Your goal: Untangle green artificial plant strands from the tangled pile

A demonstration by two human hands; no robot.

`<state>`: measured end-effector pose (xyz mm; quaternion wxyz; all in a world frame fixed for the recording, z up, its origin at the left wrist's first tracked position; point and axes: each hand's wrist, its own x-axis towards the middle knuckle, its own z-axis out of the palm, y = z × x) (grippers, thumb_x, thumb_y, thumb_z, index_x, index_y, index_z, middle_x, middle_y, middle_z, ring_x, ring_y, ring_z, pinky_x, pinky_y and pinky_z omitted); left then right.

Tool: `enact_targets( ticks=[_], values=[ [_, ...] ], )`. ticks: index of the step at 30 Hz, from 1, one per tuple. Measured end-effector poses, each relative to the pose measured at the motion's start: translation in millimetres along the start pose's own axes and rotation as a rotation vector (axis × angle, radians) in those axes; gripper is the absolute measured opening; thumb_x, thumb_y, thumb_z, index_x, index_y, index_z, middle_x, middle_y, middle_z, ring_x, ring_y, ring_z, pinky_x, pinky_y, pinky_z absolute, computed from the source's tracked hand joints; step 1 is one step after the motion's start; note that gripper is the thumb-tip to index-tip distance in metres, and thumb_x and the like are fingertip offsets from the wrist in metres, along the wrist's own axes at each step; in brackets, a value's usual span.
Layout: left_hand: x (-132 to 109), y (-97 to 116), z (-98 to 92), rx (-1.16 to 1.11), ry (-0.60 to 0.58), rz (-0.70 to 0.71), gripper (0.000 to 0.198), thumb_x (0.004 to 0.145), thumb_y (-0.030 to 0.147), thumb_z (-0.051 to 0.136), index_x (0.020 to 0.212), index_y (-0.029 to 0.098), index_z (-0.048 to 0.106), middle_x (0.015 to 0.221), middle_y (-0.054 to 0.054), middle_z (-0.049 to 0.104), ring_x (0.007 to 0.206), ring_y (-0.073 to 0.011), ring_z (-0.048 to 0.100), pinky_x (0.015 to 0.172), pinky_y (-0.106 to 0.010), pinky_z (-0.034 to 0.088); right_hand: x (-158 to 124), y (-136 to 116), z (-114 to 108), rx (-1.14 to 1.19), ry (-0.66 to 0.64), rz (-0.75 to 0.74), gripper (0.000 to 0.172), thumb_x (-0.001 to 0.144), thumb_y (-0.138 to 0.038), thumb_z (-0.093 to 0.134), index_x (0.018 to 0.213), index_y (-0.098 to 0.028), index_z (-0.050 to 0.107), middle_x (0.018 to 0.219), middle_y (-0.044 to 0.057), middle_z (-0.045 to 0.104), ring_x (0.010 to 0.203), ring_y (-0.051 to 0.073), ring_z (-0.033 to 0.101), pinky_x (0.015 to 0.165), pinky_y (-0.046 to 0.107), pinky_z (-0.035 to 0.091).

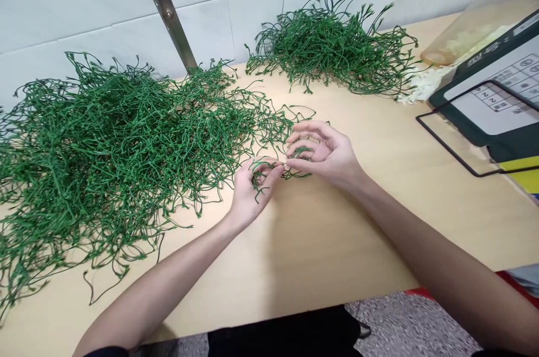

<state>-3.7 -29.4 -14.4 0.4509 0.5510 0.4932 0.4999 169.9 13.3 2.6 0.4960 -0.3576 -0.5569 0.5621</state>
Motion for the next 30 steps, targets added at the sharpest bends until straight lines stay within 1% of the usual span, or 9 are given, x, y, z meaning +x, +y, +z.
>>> enact_targets(
  ticks=[4, 7, 9, 11, 13, 16, 23, 27, 30],
  values=[
    [0.6, 2.9, -0.5, -0.004, 0.038, 0.014, 0.011, 0.084, 0.026, 0.068, 0.079, 0.017, 0.072, 0.084, -0.004, 0.070, 0.080, -0.0150, 0.064, 0.074, -0.025, 0.049, 0.4, 1.9, -0.9, -0.077, 0.004, 0.003, 0.059, 0.059, -0.023, 0.087, 0.111, -0.026, 0.060, 0.116, 0.006, 0.058, 0.091, 0.017, 0.064, 0.065, 0.025, 0.059],
    [0.4, 2.5, 0.2, -0.011, 0.095, -0.009, 0.012, 0.085, 0.026, 0.067, 0.079, 0.017, 0.072, 0.085, -0.004, 0.070, 0.079, -0.0141, 0.065, 0.074, -0.024, 0.050, 1.3, 3.3, -1.6, -0.082, 0.016, 0.015, 0.062, 0.057, -0.021, 0.087, 0.111, -0.027, 0.059, 0.127, 0.007, 0.053, 0.095, 0.018, 0.062, 0.059, 0.021, 0.057],
    [0.1, 1.9, 0.9, -0.020, 0.140, -0.003, 0.011, 0.084, 0.026, 0.068, 0.079, 0.017, 0.071, 0.088, -0.005, 0.071, 0.079, -0.0134, 0.065, 0.072, -0.023, 0.050, 1.6, 3.3, -1.7, -0.048, 0.028, 0.009, 0.062, 0.055, -0.020, 0.088, 0.109, -0.027, 0.060, 0.128, 0.006, 0.053, 0.095, 0.017, 0.061, 0.060, 0.021, 0.058],
    [0.1, 2.3, 1.5, -0.045, 0.193, 0.020, 0.010, 0.081, 0.026, 0.072, 0.078, 0.017, 0.071, 0.090, -0.005, 0.071, 0.080, -0.0130, 0.066, 0.069, -0.023, 0.051, 1.5, 2.0, -1.4, -0.008, 0.027, 0.006, 0.058, 0.053, -0.019, 0.090, 0.104, -0.025, 0.063, 0.117, 0.005, 0.058, 0.089, 0.015, 0.061, 0.063, 0.023, 0.059],
    [0.1, 3.9, 1.6, -0.082, 0.227, 0.040, 0.009, 0.077, 0.024, 0.075, 0.077, 0.017, 0.071, 0.092, -0.005, 0.071, 0.081, -0.0134, 0.067, 0.069, -0.023, 0.052, 1.0, 0.1, -0.7, 0.000, 0.005, 0.021, 0.048, 0.053, -0.022, 0.092, 0.094, -0.022, 0.066, 0.098, 0.003, 0.062, 0.079, 0.014, 0.062, 0.065, 0.027, 0.060],
    [0.3, 6.8, 0.4, -0.099, 0.204, 0.045, 0.007, 0.075, 0.023, 0.076, 0.075, 0.017, 0.073, 0.096, -0.006, 0.071, 0.085, -0.0149, 0.068, 0.073, -0.025, 0.054, 0.3, -1.9, 1.3, -0.025, -0.033, 0.058, 0.041, 0.053, -0.030, 0.093, 0.082, -0.018, 0.067, 0.077, 0.001, 0.062, 0.070, 0.014, 0.064, 0.068, 0.032, 0.061],
    [1.0, 7.7, -2.9, -0.017, 0.098, 0.087, 0.007, 0.075, 0.027, 0.079, 0.077, 0.020, 0.077, 0.096, -0.007, 0.071, 0.090, -0.0175, 0.067, 0.073, -0.026, 0.054, 0.6, 0.5, 4.5, 0.006, 0.015, 0.126, 0.059, 0.046, -0.036, 0.096, 0.083, -0.021, 0.053, 0.071, -0.002, 0.068, 0.053, 0.012, 0.064, 0.050, 0.026, 0.055],
    [0.9, 9.4, -2.6, -0.033, 0.054, 0.006, 0.011, 0.077, 0.029, 0.079, 0.079, 0.019, 0.076, 0.082, -0.004, 0.071, 0.074, -0.0139, 0.065, 0.063, -0.024, 0.050, -0.3, 0.7, 4.2, -0.037, 0.025, 0.074, 0.059, 0.048, -0.038, 0.095, 0.085, -0.022, 0.052, 0.068, -0.003, 0.068, 0.055, 0.013, 0.064, 0.056, 0.027, 0.056],
    [1.4, 8.4, -2.4, -0.059, 0.068, 0.008, 0.011, 0.075, 0.027, 0.080, 0.078, 0.018, 0.075, 0.082, -0.004, 0.072, 0.074, -0.0142, 0.066, 0.065, -0.025, 0.052, -1.8, 0.2, 4.4, -0.080, 0.035, 0.020, 0.056, 0.051, -0.037, 0.094, 0.087, -0.023, 0.052, 0.066, -0.004, 0.066, 0.056, 0.011, 0.062, 0.058, 0.025, 0.053]
  ],
)
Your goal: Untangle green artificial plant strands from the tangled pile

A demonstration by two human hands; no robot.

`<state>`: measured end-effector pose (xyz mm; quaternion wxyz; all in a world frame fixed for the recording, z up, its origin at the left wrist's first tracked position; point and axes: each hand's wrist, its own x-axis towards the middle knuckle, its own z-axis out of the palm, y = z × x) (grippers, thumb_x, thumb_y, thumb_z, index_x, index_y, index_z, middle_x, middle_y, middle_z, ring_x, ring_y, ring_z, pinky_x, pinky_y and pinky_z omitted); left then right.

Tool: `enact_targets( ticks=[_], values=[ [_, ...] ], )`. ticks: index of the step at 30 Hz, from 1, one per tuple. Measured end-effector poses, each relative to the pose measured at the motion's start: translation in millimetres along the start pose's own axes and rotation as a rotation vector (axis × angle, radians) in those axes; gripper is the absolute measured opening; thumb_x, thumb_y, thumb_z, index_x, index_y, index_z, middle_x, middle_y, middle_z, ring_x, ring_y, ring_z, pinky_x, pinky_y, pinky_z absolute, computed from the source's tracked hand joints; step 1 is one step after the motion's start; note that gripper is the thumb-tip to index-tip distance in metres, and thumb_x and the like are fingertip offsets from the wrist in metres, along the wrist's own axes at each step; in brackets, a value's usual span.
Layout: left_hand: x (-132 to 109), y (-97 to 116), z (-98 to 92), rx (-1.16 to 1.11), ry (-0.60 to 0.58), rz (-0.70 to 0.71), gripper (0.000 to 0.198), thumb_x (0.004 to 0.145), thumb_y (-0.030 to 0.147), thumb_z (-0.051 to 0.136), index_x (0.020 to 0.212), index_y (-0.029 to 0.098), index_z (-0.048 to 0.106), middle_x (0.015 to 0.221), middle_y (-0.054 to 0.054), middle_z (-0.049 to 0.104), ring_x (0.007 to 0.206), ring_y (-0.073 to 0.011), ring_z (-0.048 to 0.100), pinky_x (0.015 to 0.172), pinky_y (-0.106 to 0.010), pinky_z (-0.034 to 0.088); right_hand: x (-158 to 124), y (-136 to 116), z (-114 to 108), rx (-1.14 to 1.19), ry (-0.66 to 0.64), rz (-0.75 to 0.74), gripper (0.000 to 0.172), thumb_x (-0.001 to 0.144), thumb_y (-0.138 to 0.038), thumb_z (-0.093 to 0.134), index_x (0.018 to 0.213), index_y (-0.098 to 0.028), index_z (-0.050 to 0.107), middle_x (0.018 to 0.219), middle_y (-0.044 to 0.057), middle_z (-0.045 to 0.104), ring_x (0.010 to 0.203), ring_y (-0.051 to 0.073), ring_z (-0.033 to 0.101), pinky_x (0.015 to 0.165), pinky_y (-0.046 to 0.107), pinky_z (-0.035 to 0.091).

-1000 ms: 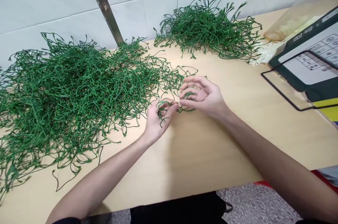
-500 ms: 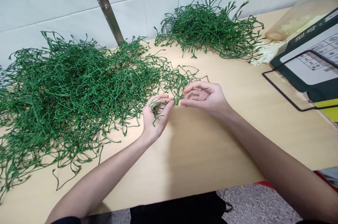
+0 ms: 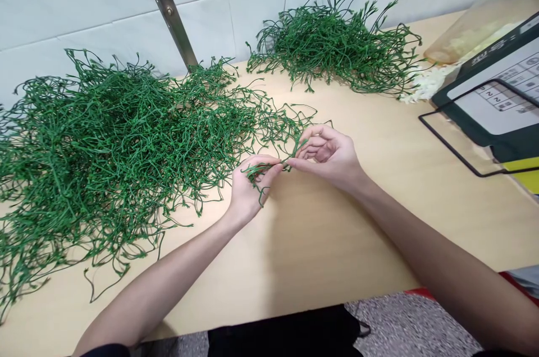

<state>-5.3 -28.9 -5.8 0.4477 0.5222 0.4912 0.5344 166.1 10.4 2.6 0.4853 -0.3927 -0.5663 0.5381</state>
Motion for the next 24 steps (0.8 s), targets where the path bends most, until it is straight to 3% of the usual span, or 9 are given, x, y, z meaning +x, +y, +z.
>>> enact_targets(
  ticks=[5, 10, 17, 21, 24],
  values=[
    [2, -3, -0.1, 0.013, 0.126, 0.085, 0.003, 0.073, 0.018, 0.079, 0.075, 0.019, 0.077, 0.089, -0.005, 0.074, 0.091, -0.0174, 0.069, 0.084, -0.029, 0.055, -3, -3, 3, -0.031, 0.048, -0.042, 0.065, 0.057, -0.035, 0.090, 0.100, -0.027, 0.043, 0.063, -0.008, 0.063, 0.056, 0.012, 0.059, 0.060, 0.026, 0.050],
    [0, -1, 3.5, -0.092, 0.152, -0.026, 0.012, 0.074, 0.024, 0.080, 0.080, 0.016, 0.072, 0.087, -0.005, 0.075, 0.080, -0.0165, 0.073, 0.072, -0.027, 0.057, -3, -5, 2, -0.025, 0.022, -0.062, 0.064, 0.062, -0.036, 0.088, 0.108, -0.028, 0.044, 0.064, -0.008, 0.062, 0.060, 0.013, 0.059, 0.067, 0.028, 0.049],
    [-1, -5, 3.8, -0.240, 0.114, -0.023, 0.023, 0.076, 0.026, 0.081, 0.088, 0.017, 0.064, 0.085, -0.002, 0.073, 0.080, -0.0139, 0.074, 0.074, -0.022, 0.057, -2, 5, -6, 0.058, -0.154, 0.015, 0.049, 0.069, -0.040, 0.085, 0.101, -0.023, 0.051, 0.067, -0.005, 0.063, 0.061, 0.012, 0.060, 0.065, 0.026, 0.051],
    [0, -6, 3.5, -0.337, 0.078, -0.031, 0.027, 0.075, 0.025, 0.081, 0.088, 0.018, 0.060, 0.088, 0.000, 0.069, 0.078, -0.0131, 0.074, 0.074, -0.023, 0.058, -1, 5, -7, 0.034, -0.221, -0.001, 0.035, 0.069, -0.039, 0.085, 0.079, -0.019, 0.059, 0.070, 0.001, 0.065, 0.067, 0.013, 0.064, 0.065, 0.026, 0.053],
    [2, -6, 3.8, -0.416, 0.055, -0.044, 0.027, 0.073, 0.023, 0.082, 0.083, 0.018, 0.056, 0.089, 0.001, 0.067, 0.074, -0.0120, 0.073, 0.071, -0.023, 0.059, -3, 0, -5, -0.027, -0.233, 0.023, 0.028, 0.069, -0.037, 0.084, 0.072, -0.017, 0.065, 0.067, 0.002, 0.065, 0.061, 0.012, 0.063, 0.057, 0.025, 0.052]
  ],
)
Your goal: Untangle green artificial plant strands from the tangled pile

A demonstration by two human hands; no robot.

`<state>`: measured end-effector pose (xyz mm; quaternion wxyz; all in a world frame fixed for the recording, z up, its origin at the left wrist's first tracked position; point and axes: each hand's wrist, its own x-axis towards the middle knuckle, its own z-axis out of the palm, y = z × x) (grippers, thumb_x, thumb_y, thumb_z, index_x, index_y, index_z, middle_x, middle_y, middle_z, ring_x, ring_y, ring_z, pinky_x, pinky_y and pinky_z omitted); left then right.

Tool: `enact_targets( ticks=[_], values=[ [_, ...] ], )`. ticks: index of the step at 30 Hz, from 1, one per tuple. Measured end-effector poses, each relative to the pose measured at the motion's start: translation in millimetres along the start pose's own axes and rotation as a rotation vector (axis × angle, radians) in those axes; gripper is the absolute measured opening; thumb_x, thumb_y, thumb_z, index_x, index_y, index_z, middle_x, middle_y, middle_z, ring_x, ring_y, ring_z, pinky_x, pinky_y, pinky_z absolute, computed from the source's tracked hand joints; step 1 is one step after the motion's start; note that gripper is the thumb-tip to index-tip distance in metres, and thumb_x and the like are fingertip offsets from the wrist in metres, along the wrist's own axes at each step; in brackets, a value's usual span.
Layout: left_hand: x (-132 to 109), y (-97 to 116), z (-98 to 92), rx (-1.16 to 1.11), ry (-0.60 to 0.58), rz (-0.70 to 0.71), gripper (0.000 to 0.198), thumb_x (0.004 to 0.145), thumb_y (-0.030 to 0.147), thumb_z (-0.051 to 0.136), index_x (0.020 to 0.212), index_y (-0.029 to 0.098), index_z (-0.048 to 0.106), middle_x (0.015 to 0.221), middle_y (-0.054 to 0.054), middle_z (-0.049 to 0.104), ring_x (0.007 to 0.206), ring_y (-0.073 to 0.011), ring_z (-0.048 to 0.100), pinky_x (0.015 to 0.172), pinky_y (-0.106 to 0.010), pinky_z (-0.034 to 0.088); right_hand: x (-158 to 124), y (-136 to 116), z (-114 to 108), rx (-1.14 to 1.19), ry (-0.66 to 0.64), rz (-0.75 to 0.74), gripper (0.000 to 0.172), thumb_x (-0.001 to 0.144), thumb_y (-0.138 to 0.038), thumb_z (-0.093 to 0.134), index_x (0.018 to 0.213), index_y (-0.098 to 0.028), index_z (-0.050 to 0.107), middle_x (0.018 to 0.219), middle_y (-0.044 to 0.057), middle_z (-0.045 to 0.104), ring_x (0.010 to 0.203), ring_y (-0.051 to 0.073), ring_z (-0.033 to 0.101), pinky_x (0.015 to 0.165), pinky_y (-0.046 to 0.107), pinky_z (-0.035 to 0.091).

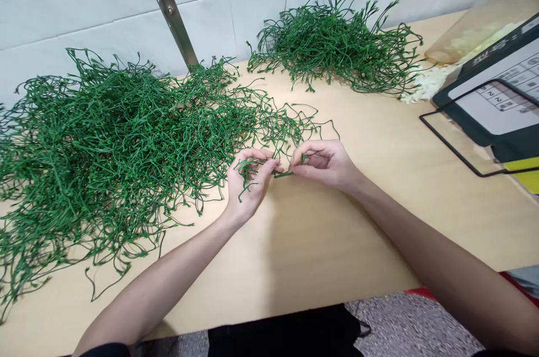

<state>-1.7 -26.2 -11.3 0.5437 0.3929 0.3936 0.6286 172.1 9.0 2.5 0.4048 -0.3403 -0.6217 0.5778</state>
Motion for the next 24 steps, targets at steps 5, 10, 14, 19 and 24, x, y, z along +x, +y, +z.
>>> enact_targets(
  ticks=[5, 10, 14, 19, 24],
  values=[
    [-0.1, 0.8, -0.5, 0.008, -0.052, -0.019, 0.028, 0.073, 0.022, 0.081, 0.079, 0.017, 0.054, 0.085, 0.001, 0.068, 0.067, -0.0084, 0.068, 0.063, -0.019, 0.054, -0.2, -6.0, 3.3, 0.005, 0.036, 0.031, 0.025, 0.066, -0.036, 0.086, 0.078, -0.017, 0.074, 0.067, 0.002, 0.069, 0.059, 0.012, 0.064, 0.056, 0.024, 0.053],
    [-4.5, 3.0, 0.8, 0.059, -0.144, -0.003, 0.027, 0.078, 0.026, 0.078, 0.074, 0.017, 0.053, 0.081, 0.000, 0.069, 0.060, -0.0065, 0.062, 0.060, -0.019, 0.051, 0.3, -3.9, 1.6, 0.036, 0.083, 0.068, 0.039, 0.063, -0.031, 0.088, 0.098, -0.017, 0.078, 0.070, 0.003, 0.074, 0.065, 0.015, 0.070, 0.064, 0.029, 0.059],
    [-4.8, 0.5, 0.8, 0.130, -0.141, 0.024, 0.027, 0.078, 0.029, 0.078, 0.070, 0.016, 0.056, 0.085, -0.002, 0.071, 0.059, -0.0063, 0.060, 0.058, -0.021, 0.052, 1.1, -3.6, 0.7, 0.050, 0.081, 0.072, 0.030, 0.057, -0.029, 0.091, 0.084, -0.019, 0.080, 0.075, 0.003, 0.076, 0.067, 0.016, 0.071, 0.068, 0.030, 0.062],
    [-5.0, -3.2, -0.7, 0.138, -0.142, 0.006, 0.021, 0.077, 0.026, 0.078, 0.074, 0.016, 0.060, 0.085, -0.003, 0.072, 0.065, -0.0086, 0.064, 0.060, -0.021, 0.052, 4.4, -6.3, 2.9, 0.002, 0.126, 0.019, 0.023, 0.058, -0.035, 0.091, 0.068, -0.019, 0.078, 0.069, 0.003, 0.073, 0.063, 0.015, 0.068, 0.062, 0.028, 0.059],
    [-7.4, -2.8, -1.8, 0.221, -0.123, -0.020, 0.021, 0.071, 0.021, 0.082, 0.077, 0.017, 0.062, 0.087, -0.001, 0.070, 0.070, -0.0081, 0.063, 0.060, -0.019, 0.047, 6.3, -6.2, 5.2, -0.044, 0.208, 0.042, 0.031, 0.054, -0.039, 0.092, 0.055, -0.018, 0.069, 0.058, 0.001, 0.066, 0.054, 0.012, 0.059, 0.053, 0.025, 0.051]
  ],
)
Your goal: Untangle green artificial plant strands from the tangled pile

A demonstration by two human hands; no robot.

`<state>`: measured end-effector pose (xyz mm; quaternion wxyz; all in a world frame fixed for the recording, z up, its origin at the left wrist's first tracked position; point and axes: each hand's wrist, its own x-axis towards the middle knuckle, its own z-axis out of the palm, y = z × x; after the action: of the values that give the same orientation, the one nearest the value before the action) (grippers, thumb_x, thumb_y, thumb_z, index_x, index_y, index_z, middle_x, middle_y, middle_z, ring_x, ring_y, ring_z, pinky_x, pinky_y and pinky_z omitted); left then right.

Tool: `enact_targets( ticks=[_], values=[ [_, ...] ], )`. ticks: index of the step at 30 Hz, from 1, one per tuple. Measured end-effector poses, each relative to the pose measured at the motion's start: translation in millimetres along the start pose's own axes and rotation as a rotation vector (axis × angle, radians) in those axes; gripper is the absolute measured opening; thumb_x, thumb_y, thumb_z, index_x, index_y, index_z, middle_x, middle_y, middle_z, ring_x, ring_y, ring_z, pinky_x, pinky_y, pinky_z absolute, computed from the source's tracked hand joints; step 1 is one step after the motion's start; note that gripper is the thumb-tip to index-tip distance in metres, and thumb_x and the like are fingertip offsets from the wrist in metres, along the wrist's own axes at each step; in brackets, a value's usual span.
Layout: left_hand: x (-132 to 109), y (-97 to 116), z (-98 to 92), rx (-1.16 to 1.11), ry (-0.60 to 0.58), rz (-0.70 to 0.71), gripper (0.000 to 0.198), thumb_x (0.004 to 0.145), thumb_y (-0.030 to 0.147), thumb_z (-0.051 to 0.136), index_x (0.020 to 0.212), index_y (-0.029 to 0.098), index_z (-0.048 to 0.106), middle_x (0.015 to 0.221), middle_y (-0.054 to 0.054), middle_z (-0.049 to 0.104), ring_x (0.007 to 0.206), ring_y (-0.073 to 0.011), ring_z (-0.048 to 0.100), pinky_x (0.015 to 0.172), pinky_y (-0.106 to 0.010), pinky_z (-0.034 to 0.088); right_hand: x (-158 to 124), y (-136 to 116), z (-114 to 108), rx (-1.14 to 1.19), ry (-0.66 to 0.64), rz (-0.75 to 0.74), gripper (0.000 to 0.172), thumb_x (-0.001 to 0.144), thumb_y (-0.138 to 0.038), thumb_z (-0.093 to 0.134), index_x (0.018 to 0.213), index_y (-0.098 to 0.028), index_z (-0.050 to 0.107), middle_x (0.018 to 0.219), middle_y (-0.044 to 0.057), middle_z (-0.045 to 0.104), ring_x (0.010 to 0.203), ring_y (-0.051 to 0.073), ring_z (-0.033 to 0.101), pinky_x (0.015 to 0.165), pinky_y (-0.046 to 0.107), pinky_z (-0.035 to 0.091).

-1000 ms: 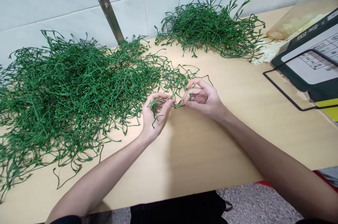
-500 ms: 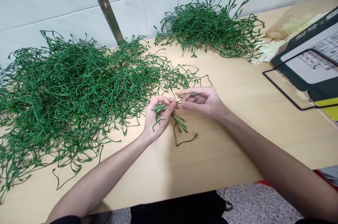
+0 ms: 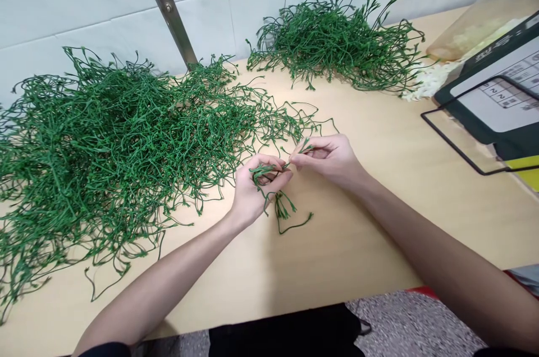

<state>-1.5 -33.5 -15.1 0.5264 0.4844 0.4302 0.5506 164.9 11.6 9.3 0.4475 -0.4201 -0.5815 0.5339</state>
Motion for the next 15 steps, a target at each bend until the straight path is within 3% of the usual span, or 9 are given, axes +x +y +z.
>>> enact_targets(
  ticks=[9, 12, 15],
  values=[
    [-2.8, 3.1, -0.7, 0.052, -0.074, -0.030, 0.022, 0.083, 0.032, 0.074, 0.079, 0.018, 0.057, 0.075, 0.000, 0.068, 0.060, -0.0073, 0.059, 0.050, -0.018, 0.040, -1.6, 5.9, 2.4, 0.108, -0.002, 0.032, 0.036, 0.051, -0.033, 0.094, 0.052, -0.017, 0.061, 0.055, -0.001, 0.063, 0.052, 0.010, 0.057, 0.049, 0.023, 0.047],
    [-2.3, 2.6, -1.1, 0.018, -0.083, -0.023, 0.024, 0.085, 0.035, 0.071, 0.080, 0.018, 0.055, 0.074, 0.000, 0.067, 0.063, -0.0087, 0.061, 0.051, -0.017, 0.041, -0.6, 4.5, 1.6, 0.188, -0.091, 0.049, 0.030, 0.053, -0.030, 0.093, 0.067, -0.017, 0.069, 0.061, -0.001, 0.067, 0.056, 0.010, 0.062, 0.054, 0.024, 0.052],
    [-0.9, 2.1, -1.0, -0.025, -0.088, -0.003, 0.027, 0.084, 0.036, 0.072, 0.078, 0.018, 0.053, 0.072, 0.000, 0.065, 0.064, -0.0083, 0.060, 0.055, -0.017, 0.044, -0.1, 1.8, -1.5, 0.225, -0.188, 0.096, 0.038, 0.054, -0.027, 0.092, 0.086, -0.017, 0.074, 0.067, -0.002, 0.069, 0.059, 0.012, 0.067, 0.058, 0.026, 0.056]
  ],
)
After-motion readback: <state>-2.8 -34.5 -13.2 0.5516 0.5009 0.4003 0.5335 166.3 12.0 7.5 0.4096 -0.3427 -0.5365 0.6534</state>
